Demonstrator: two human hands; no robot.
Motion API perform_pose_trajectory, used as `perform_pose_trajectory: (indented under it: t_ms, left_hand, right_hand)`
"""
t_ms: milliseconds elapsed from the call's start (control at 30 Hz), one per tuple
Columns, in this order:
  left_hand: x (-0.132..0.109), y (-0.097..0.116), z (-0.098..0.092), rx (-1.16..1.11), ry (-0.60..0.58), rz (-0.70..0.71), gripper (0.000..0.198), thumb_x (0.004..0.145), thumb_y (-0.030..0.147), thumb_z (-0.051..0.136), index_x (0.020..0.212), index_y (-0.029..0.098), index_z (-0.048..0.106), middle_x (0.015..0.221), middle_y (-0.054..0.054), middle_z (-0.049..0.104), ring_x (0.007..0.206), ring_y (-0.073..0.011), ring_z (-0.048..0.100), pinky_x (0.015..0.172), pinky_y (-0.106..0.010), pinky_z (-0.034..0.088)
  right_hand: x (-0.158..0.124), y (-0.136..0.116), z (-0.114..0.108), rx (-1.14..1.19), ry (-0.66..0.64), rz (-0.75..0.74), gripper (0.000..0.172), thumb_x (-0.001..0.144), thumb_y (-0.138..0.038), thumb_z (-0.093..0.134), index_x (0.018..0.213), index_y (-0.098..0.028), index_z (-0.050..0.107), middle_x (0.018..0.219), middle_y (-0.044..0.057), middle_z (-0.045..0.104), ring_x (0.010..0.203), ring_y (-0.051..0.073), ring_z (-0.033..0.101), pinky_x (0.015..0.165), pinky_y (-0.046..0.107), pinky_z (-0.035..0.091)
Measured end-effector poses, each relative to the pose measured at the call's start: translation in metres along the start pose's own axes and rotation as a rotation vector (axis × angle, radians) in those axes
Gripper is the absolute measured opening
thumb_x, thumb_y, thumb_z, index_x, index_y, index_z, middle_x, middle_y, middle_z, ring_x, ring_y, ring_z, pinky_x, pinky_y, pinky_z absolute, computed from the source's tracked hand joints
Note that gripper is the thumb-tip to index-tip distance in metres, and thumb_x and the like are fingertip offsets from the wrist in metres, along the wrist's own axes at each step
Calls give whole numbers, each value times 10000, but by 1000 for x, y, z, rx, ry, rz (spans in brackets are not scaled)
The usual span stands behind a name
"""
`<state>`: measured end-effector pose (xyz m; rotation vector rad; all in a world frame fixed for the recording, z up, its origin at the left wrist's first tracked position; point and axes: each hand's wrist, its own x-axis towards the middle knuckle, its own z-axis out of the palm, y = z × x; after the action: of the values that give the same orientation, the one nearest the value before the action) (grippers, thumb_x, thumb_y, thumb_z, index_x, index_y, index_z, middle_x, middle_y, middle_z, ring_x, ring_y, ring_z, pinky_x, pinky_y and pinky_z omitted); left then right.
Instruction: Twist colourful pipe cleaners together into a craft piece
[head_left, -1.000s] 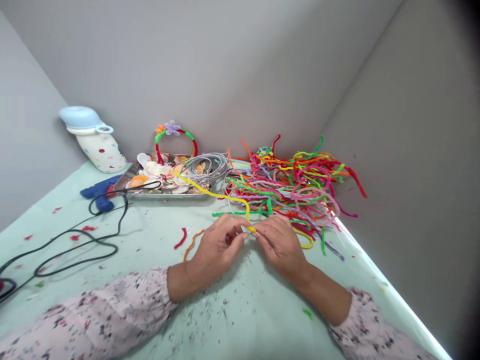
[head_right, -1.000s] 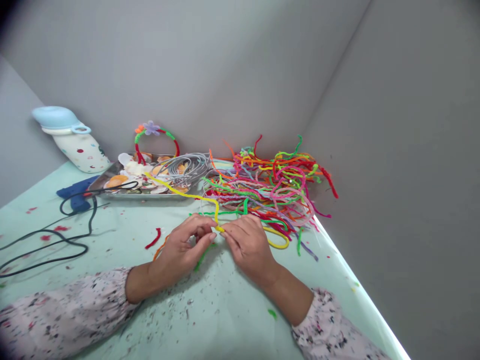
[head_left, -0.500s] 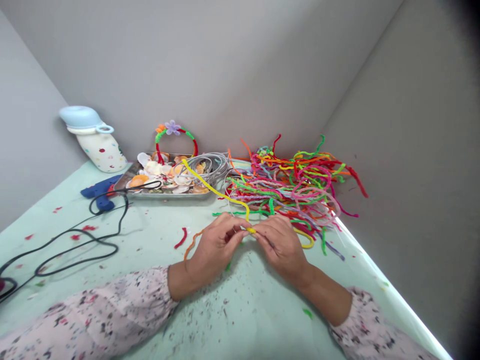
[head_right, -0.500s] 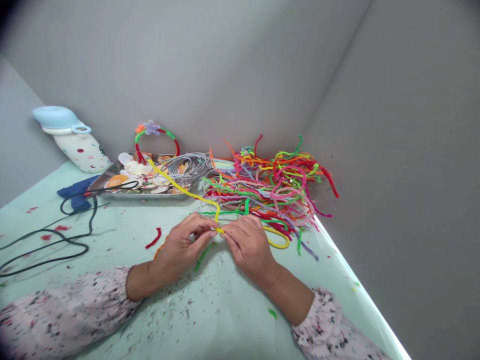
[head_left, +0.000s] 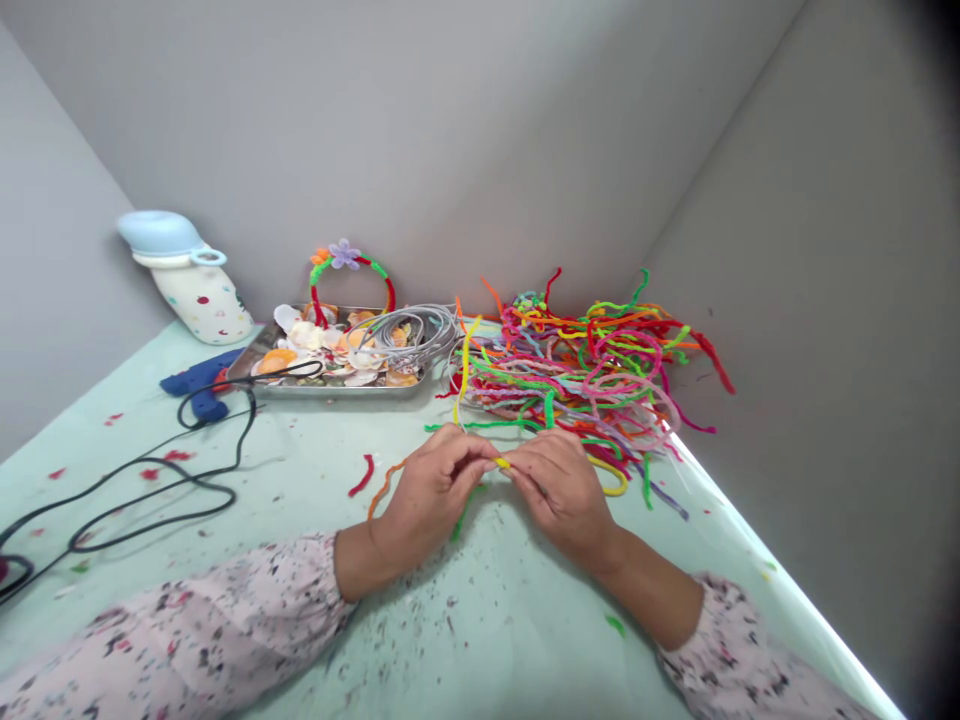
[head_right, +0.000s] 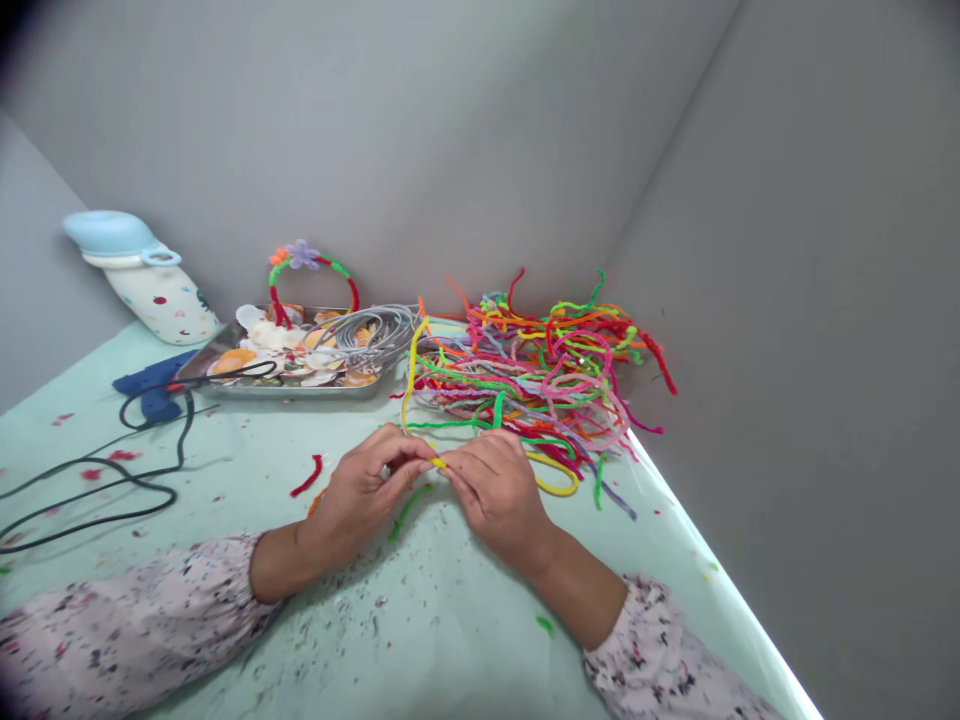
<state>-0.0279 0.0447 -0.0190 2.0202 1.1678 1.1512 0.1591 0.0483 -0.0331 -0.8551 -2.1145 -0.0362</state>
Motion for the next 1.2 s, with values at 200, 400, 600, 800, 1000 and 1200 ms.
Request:
perform_pose_trajectory:
  t_ms: [200, 400, 600, 800, 1000, 1200]
  left_hand:
    - [0, 2, 0, 43, -27, -27, 99, 880, 163, 560, 870, 200, 651, 809, -3, 604, 788, -144, 559, 726, -251, 432]
    - [-1, 0, 1, 23, -15, -4, 82, 885, 175, 567, 893, 197, 645, 838, -8, 612, 808, -144, 556, 751, -254, 427]
    - [-1, -1, 0, 21, -33, -4, 68, 886, 193, 564, 871, 196, 630, 840, -12, 621, 789, -149, 551, 740, -260, 428]
    - [0, -1, -1, 42, -74, -18, 93, 893, 169, 534, 851, 190, 614, 838, -13, 604, 810, -153, 547, 746, -263, 418]
    - [-2, -2, 0, 28, -63, -24, 89, 897, 173, 523, 848, 181, 597, 841, -17, 588, 802, -151, 532, 740, -266, 414]
    - [-5, -3, 5, -231, 63, -166, 279, 883, 224, 553, 1148, 204, 469, 882, -1, 556, 678, -107, 527, 622, -229, 438]
  right_hand:
    - [0, 0, 0, -12, -2, -18, 144, 895, -142, 544, 971, -210, 647, 848, 26, 711, 789, 169, 616, 846, 374, 419]
    - [-1, 1, 1, -12, -12, 0, 140, 900, -146, 540, 972, -207, 645, 857, 31, 710, 806, 172, 610, 865, 389, 416]
    - [-1, 1, 1, -34, -14, -3, 139, 904, -159, 536, 969, -210, 647, 853, 24, 710, 810, 169, 619, 866, 384, 421]
    - [-1, 1, 1, -50, -17, -24, 144, 906, -155, 533, 970, -211, 649, 849, 24, 712, 797, 168, 616, 857, 379, 418]
    - [0, 1, 1, -40, -24, -27, 144, 905, -142, 534, 977, -204, 643, 864, 29, 711, 809, 169, 612, 869, 384, 414]
    - [0, 3, 1, -22, 29, 98, 108, 915, -189, 541, 929, -206, 646, 821, 31, 692, 787, 182, 592, 811, 383, 414]
